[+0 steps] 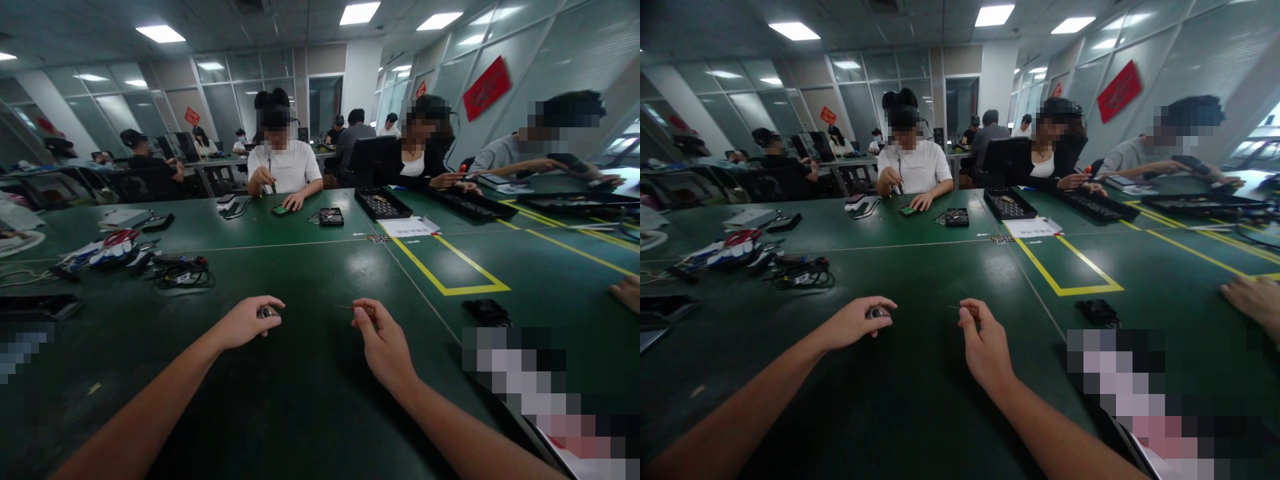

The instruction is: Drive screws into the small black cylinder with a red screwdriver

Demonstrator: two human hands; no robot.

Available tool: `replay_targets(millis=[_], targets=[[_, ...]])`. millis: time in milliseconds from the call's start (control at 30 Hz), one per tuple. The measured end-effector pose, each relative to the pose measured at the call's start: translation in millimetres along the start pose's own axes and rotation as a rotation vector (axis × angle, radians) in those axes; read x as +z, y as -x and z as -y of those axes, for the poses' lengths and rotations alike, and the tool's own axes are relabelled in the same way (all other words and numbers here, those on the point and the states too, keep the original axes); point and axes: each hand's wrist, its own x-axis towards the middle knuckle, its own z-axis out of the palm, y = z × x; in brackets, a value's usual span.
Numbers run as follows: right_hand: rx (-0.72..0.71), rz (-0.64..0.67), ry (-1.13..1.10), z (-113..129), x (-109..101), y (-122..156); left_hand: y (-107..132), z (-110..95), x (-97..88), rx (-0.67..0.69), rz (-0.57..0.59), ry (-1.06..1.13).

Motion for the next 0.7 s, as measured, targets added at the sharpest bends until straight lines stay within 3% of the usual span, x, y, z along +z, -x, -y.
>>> replay_targets(millis=[267, 467, 700], targets=[[0.031, 0.033, 0.019, -3, 0, 4, 26, 28, -23.1, -0.097, -0.184, 0.286], [0.028, 0.063, 0.010, -2, 2, 6, 50, 35, -40.7, -0.102, -0.531, 0.635], [0.031, 0.081, -0.022, 2, 3, 6, 94, 41, -60.6, -0.260, -0.782, 0.730]])
